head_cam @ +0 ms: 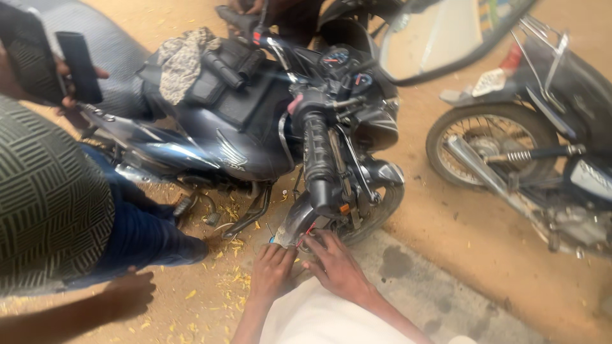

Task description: The person cuts a zip tie on the motorcycle handlebar using a folding knife, removes the old grip, sprays a liquid from a blue bottle onto the metal bar, and slides a new handlebar grip onto the handle.

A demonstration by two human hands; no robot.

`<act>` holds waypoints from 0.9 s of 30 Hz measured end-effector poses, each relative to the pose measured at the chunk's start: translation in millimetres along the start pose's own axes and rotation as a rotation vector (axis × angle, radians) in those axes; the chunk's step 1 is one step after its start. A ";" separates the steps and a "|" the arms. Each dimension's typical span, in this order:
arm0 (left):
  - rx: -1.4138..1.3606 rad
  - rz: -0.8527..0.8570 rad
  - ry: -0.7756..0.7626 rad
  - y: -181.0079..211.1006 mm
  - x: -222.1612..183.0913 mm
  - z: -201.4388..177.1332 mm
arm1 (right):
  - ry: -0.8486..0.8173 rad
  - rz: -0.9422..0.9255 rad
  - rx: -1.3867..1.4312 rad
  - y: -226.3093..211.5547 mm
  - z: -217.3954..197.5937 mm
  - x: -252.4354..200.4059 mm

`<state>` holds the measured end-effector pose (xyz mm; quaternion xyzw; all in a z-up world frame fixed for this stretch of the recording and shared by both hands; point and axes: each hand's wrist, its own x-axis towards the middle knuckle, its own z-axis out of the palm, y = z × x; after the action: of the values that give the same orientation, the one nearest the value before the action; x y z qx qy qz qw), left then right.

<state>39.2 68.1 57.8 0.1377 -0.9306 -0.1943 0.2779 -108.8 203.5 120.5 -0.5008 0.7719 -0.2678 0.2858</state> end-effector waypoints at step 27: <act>0.105 -0.331 0.321 38.3 96.7 -114.0 | 0.276 0.114 1.219 134.2 -72.8 -12.8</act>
<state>20.5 34.3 207.3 0.3320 -0.8479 -0.1640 0.3793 -239.4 272.3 79.2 -0.1666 0.5358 -0.7064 0.4315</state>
